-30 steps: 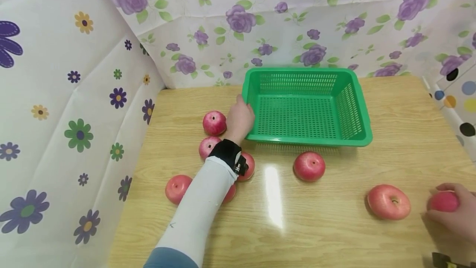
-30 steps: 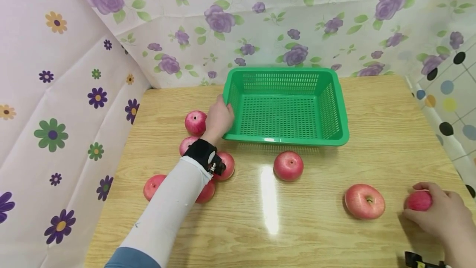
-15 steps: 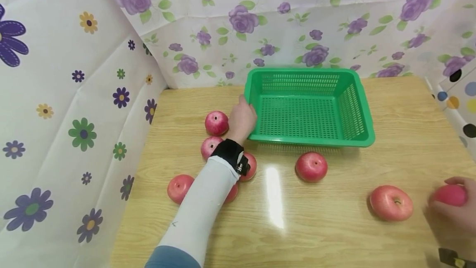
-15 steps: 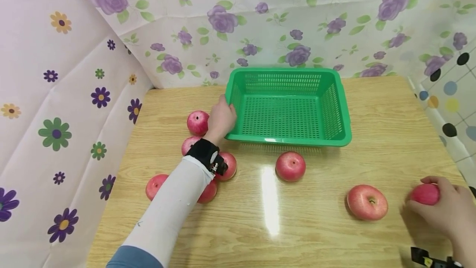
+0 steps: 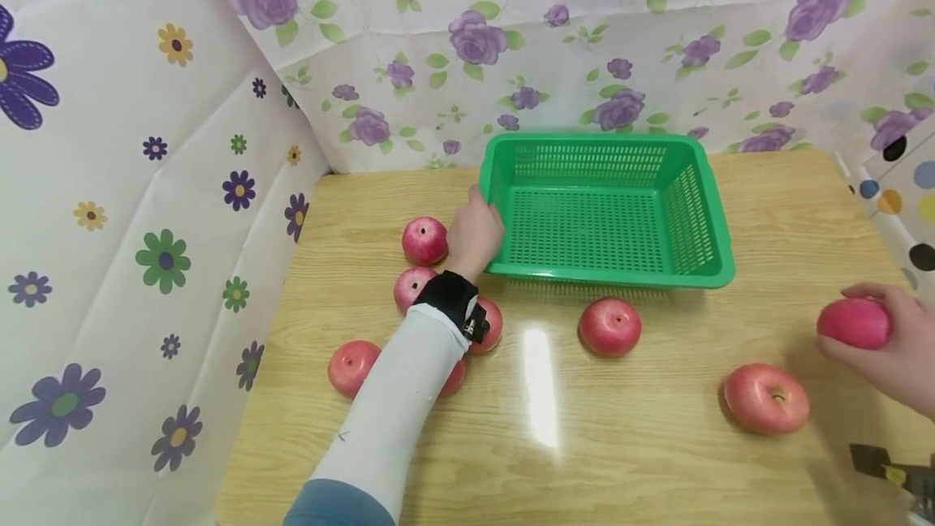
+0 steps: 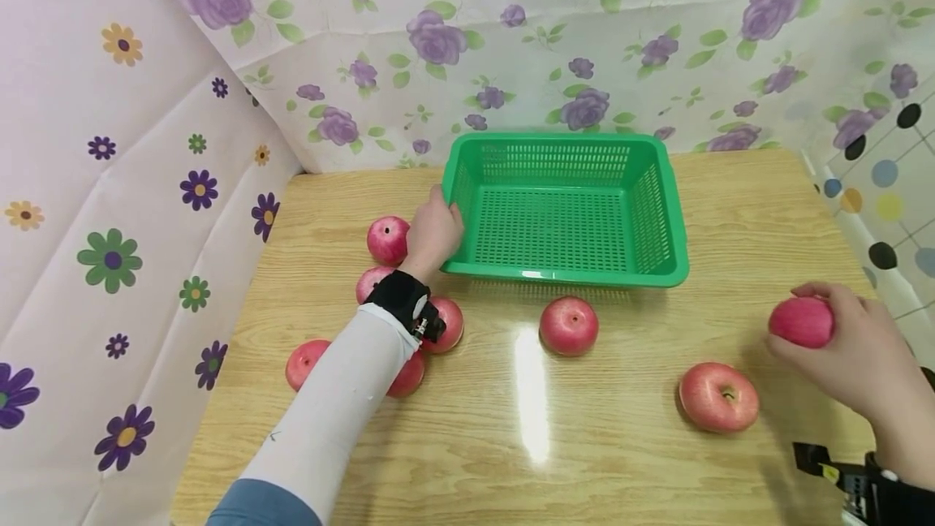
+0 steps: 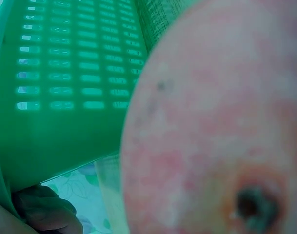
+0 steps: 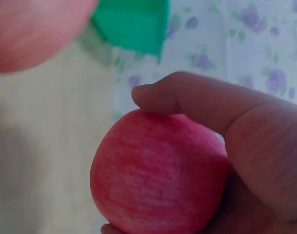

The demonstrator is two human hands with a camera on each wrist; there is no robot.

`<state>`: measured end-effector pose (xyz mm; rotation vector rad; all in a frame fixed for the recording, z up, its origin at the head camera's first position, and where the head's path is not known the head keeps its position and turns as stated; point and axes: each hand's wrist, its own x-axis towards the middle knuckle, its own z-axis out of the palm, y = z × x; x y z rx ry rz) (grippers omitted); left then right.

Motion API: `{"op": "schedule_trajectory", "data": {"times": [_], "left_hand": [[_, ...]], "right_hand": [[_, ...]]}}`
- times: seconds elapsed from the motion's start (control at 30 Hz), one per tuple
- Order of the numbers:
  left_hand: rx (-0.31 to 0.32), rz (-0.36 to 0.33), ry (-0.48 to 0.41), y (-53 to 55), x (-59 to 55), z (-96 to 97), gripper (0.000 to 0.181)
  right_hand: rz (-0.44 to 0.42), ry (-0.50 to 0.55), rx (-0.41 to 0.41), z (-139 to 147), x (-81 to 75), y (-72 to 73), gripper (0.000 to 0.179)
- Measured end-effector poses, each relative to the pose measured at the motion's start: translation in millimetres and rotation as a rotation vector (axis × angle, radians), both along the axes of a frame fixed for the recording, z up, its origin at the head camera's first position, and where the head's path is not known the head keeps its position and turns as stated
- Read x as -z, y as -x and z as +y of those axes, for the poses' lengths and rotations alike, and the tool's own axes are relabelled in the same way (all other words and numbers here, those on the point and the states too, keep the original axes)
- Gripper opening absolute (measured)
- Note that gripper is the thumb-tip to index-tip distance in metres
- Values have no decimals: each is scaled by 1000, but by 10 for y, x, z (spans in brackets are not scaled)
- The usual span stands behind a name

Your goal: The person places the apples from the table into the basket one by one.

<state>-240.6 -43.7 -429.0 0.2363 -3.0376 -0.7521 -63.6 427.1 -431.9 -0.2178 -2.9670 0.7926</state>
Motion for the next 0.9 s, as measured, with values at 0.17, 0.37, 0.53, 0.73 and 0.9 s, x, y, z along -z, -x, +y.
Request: {"op": "schedule_trajectory", "data": {"times": [0.17, 0.37, 0.53, 0.73, 0.9], "left_hand": [[-16, 3, 16, -6, -5, -30, 40], [-21, -6, 18, -14, -5, -50, 41], [-18, 1, 11, -13, -10, -53, 40], [-18, 7, 10, -19, -5, -42, 44], [-17, 6, 18, -29, -21, -17, 45]], "right_hand": [[52, -37, -130, -277, -359, 304, 75], [52, -76, -304, -634, -722, 683, 76], [8, -91, -407, -940, -896, 1025, 73], [-87, -116, -521, -1204, -897, 1444, 70], [-122, -164, -593, -1355, -830, 1695, 69]]}}
